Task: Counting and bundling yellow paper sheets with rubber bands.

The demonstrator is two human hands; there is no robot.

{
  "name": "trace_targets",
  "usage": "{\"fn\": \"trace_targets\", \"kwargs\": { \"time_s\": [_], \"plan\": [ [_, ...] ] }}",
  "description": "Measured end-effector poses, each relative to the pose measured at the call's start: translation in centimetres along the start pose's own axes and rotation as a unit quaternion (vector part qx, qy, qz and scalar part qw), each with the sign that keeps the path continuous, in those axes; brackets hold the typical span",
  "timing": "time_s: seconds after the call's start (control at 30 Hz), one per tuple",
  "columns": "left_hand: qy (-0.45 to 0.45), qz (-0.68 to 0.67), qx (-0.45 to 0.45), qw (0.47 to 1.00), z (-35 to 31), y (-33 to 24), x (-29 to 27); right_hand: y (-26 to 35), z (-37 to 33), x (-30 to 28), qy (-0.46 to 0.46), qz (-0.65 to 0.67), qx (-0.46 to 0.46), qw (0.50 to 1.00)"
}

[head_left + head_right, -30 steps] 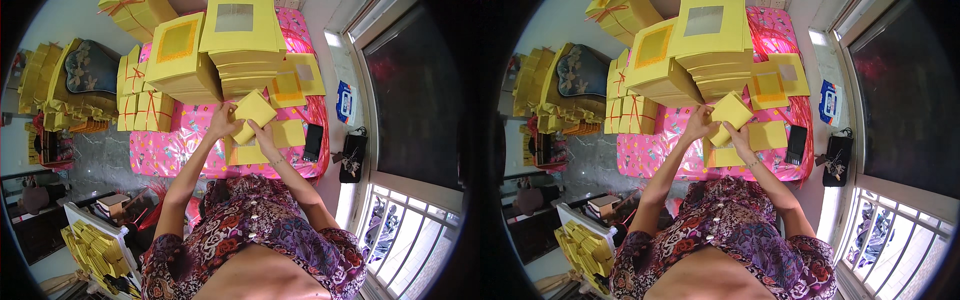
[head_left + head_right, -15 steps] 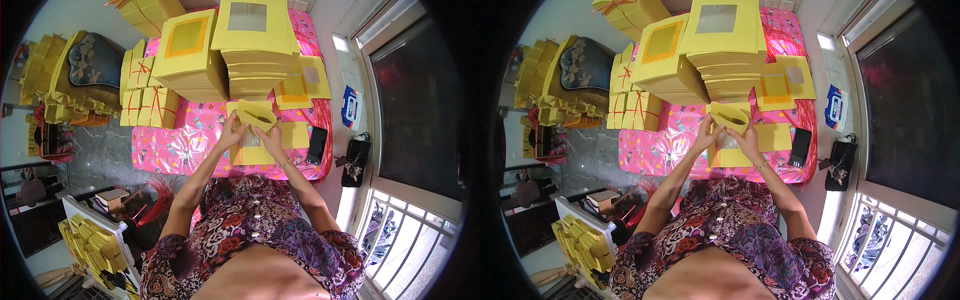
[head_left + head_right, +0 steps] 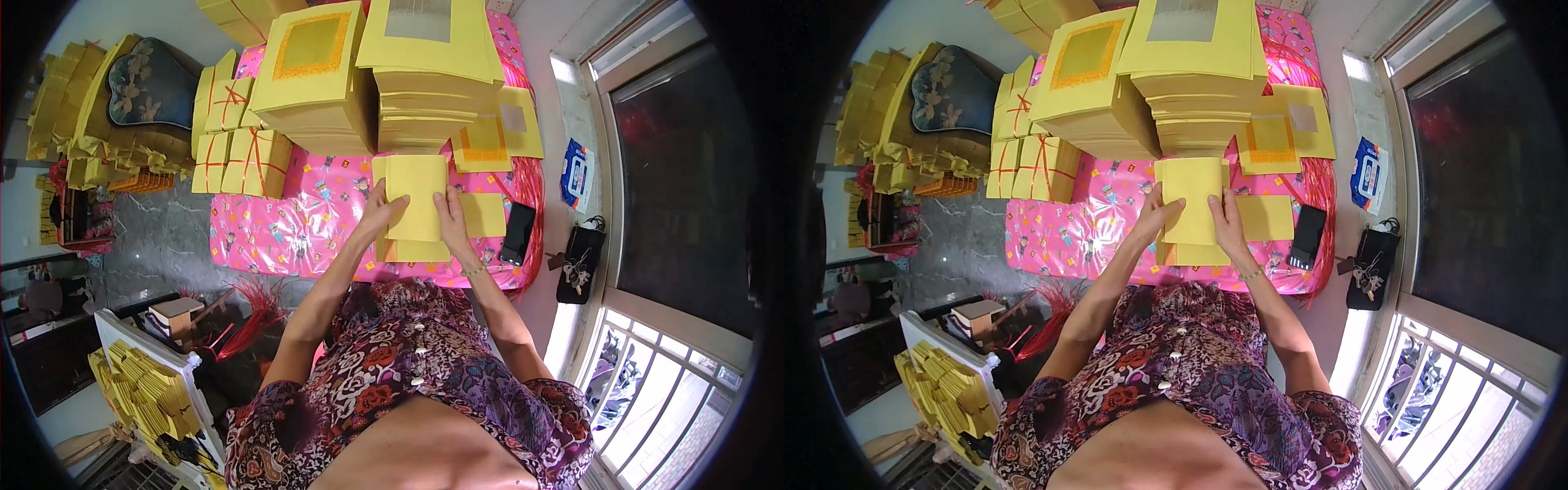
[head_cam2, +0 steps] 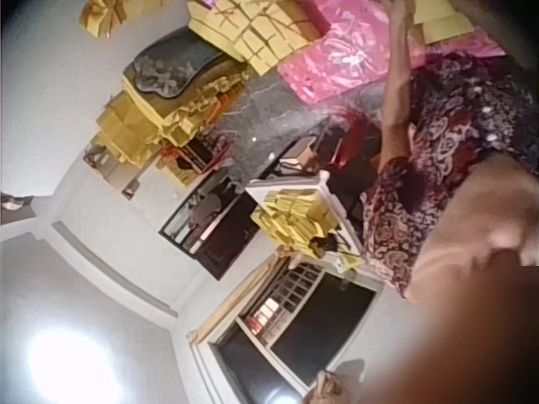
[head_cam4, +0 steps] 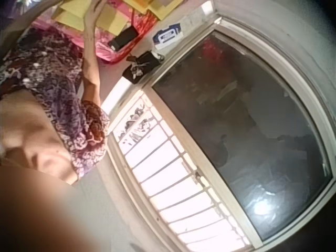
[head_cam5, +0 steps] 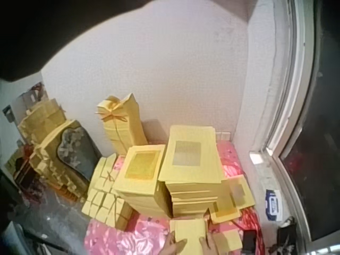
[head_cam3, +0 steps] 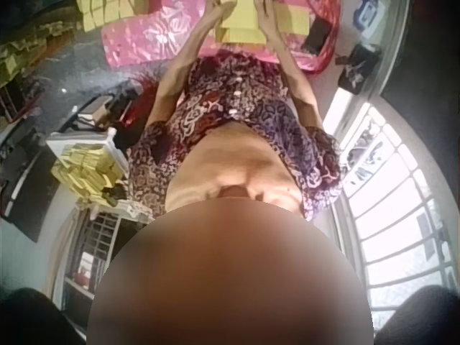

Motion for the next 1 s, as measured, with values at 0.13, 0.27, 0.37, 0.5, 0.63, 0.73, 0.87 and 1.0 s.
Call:
{"fn": "trace_targets", "kwargs": {
  "time_s": [0.13,0.27,0.37,0.5,0.63,0.73,0.87,1.0],
  "plan": [
    [-0.066,-0.009,-0.082,0.994,-0.6,2.0,0.4,-2.8,-0.8,-0.3,-0.049,-0.006,0.035,0.998],
    [-0.075,0.019,0.023,0.997,-1.7,1.4,1.4,-3.2,-1.6,-0.5,-0.088,-0.071,0.037,0.993],
    [-0.091,-0.003,0.056,0.994,-2.8,0.4,1.9,-1.9,-1.9,-0.1,-0.064,-0.021,0.019,0.998],
    [-0.078,-0.046,0.096,0.991,-4.6,-1.3,2.9,0.6,-3.1,-0.2,-0.036,0.044,0.029,0.998],
    [-0.051,0.003,0.133,0.990,-5.9,-2.6,3.4,2.7,-4.3,0.3,-0.027,0.049,0.023,0.998],
    [-0.055,0.072,0.147,0.985,-6.6,-3.2,3.3,4.0,-4.6,0.7,-0.016,0.073,0.025,0.997],
    [-0.021,0.061,0.132,0.989,-7.7,-3.7,3.8,5.7,-4.8,1.0,-0.007,0.057,0.014,0.998],
    [-0.038,0.058,0.136,0.988,-8.3,-4.7,4.0,6.6,-5.0,1.0,-0.001,0.058,0.014,0.998]
  ]
}}
Point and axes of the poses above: each hand's wrist, its own z-axis towards the middle knuckle, its own x-axis out of the palm, y = z × x, the point moved 5 cm from there along z, towards the middle knuckle, and after that the axes turned 10 degrees about z, right-handed, at the moved point
